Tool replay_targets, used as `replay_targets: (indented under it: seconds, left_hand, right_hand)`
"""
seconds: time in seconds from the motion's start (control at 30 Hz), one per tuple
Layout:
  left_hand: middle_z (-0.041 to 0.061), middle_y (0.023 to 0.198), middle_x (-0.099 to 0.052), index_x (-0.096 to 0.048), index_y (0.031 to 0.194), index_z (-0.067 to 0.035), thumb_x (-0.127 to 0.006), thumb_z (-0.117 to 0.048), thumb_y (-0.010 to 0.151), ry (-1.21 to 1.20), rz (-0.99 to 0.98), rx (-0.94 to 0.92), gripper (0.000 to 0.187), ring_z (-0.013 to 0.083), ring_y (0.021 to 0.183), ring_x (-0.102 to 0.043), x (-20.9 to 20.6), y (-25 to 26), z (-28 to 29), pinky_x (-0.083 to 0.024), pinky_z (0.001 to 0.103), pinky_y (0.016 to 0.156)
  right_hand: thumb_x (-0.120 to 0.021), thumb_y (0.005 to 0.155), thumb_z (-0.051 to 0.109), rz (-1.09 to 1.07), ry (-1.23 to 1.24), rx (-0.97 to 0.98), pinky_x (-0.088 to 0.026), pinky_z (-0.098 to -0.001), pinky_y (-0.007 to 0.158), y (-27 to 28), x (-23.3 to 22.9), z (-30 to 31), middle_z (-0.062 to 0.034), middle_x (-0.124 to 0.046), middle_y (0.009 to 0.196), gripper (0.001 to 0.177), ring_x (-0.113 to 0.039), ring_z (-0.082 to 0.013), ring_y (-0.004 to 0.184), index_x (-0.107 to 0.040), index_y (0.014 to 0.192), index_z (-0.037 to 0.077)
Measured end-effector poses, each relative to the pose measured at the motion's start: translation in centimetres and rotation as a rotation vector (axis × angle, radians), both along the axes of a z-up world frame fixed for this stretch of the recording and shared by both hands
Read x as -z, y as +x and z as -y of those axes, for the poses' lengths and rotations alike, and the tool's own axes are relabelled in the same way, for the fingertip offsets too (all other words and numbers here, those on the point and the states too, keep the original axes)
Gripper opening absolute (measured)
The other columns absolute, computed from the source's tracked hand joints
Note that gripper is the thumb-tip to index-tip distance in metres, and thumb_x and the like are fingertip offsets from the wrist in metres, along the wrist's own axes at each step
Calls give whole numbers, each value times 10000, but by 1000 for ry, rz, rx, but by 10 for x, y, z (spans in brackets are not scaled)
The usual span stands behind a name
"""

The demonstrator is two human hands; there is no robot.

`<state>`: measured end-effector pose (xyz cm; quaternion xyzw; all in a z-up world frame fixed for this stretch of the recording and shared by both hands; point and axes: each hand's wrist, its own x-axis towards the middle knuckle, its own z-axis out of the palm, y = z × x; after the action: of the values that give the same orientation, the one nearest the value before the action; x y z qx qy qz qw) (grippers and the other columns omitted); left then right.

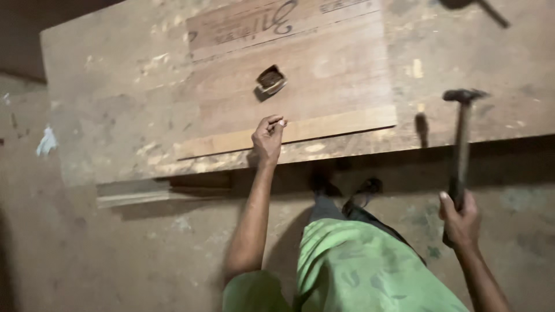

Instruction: The person applies adhesive to a wooden strip using a small spatula and then hammers nails into the strip to secure it to a larger plywood board on a workbench.

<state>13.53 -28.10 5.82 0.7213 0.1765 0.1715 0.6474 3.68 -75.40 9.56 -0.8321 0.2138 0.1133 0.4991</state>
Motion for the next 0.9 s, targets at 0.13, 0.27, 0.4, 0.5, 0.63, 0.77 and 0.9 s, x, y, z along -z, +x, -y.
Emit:
replay_targets:
  seconds: [0.13,0.27,0.4,0.5,0.63,0.77,0.9]
  left_hand:
    - [42,966,-785,-730,1082,-77,-682,-96,959,126,-261,37,133,141,872,-692,7,-25,-18,-560,349,811]
    - [43,1080,-740,-744,946,-130,-745,-121,860,701,44,96,87,257,1182,-631,24,-33,-9,-386,479,1076]
    - [49,1124,-692,-725,947,-119,-731,-112,850,645,79,39,97,270,1231,-593,45,-38,-9,-360,479,1131]
    - [62,1124,-680,-709,944,-97,-728,-94,848,619,138,44,98,280,1214,-594,53,-49,-15,-414,451,1098]
    - [79,1111,-664,-701,951,-78,-715,-59,836,627,204,43,118,294,1217,-591,49,-39,-22,-457,441,1074]
    - [72,1114,-660,-692,956,-87,-725,-49,842,643,187,4,124,286,1191,-600,47,-45,-18,-459,445,1063]
    - [69,1139,-650,-687,974,-90,-720,-44,838,650,175,5,147,297,1222,-584,43,-40,-19,-451,448,1078]
  right_hand:
    - [-697,998,222,105,65,-68,-480,-287,619,-3,-7,-23,-8,-586,816,298,-576,-106,709,-535,1115,1]
    - [-675,1060,207,37,149,-64,-401,-308,577,8,-20,-67,-42,-521,773,244,-480,-123,658,-599,1170,2]
    - [-659,1024,169,154,124,-193,-456,-265,601,0,-38,-105,-16,-579,801,248,-549,-90,691,-592,1183,-9]
    - [-655,1021,155,156,69,-235,-461,-258,624,-14,-48,-126,-18,-591,821,284,-552,-86,717,-601,1244,-13]
    - [-646,1021,149,174,123,-227,-476,-268,635,-16,-53,-155,-19,-592,841,369,-555,-90,719,-575,1350,-2]
    - [-622,1023,131,251,24,-297,-504,-276,670,-23,-58,-174,-19,-627,860,465,-584,-92,743,-523,1467,38]
    - [-651,980,128,261,-139,-379,-504,-311,611,-19,-60,-192,-53,-634,823,572,-590,-132,688,-491,1529,110]
